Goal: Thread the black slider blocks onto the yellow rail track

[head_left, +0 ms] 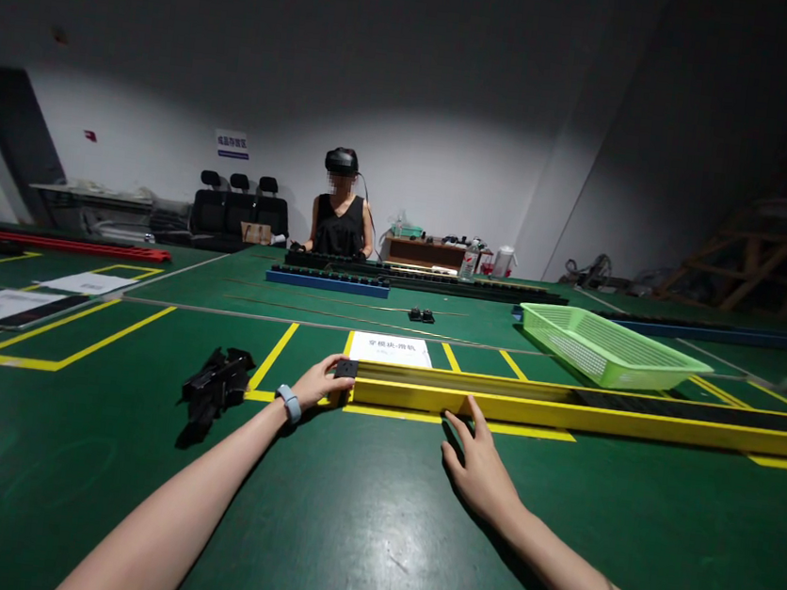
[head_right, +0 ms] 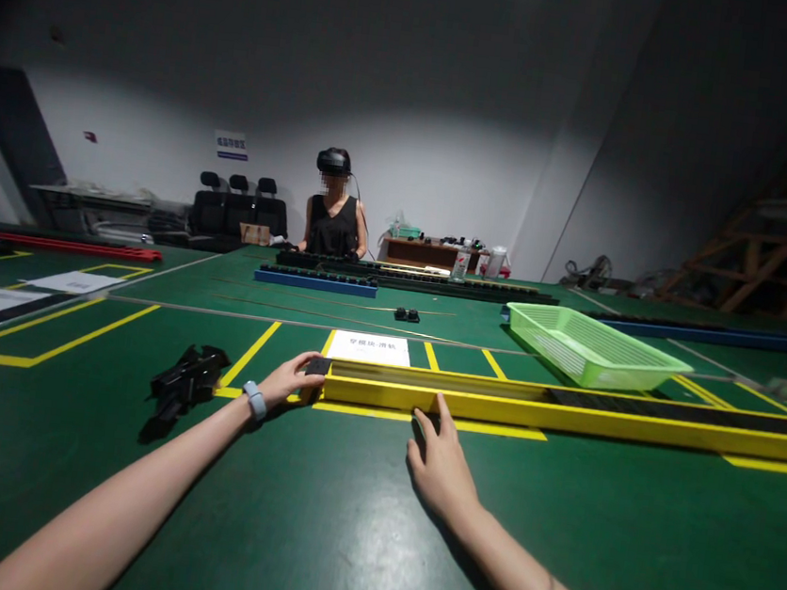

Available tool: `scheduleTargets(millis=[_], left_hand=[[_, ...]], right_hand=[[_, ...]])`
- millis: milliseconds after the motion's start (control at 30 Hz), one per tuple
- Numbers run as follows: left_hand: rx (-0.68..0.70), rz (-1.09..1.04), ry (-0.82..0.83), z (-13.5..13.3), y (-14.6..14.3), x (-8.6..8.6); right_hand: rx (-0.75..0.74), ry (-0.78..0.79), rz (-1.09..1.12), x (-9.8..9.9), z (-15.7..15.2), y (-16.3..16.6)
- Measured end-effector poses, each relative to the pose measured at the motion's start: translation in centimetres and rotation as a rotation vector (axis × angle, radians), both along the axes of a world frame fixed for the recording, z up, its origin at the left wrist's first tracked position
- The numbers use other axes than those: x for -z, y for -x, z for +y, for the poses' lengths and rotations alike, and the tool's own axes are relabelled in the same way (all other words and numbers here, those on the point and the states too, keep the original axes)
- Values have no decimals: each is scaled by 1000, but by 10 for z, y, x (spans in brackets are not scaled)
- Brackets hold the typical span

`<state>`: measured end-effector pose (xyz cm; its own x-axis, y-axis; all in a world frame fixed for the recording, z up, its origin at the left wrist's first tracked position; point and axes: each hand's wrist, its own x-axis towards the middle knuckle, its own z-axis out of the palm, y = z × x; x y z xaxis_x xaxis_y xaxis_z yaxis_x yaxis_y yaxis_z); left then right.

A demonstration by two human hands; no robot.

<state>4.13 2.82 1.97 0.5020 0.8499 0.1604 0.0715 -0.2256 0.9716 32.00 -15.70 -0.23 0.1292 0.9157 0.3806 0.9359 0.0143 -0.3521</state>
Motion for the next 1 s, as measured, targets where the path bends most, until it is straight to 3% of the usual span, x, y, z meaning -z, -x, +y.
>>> scheduleTargets(millis=[367,700,867,1000], left_hand=[[-47,35,27,-6,-1,-7],[-22,-55,88,0,-1,2],[-127,18,31,3,0,3],[-98,15,4,5,2,3]], right_hand=[[-5,-2,7,1,0,0],[0,5,7,-1,-1,0],[0,2,14,-1,-1,0],[0,0,5,1,0,0]])
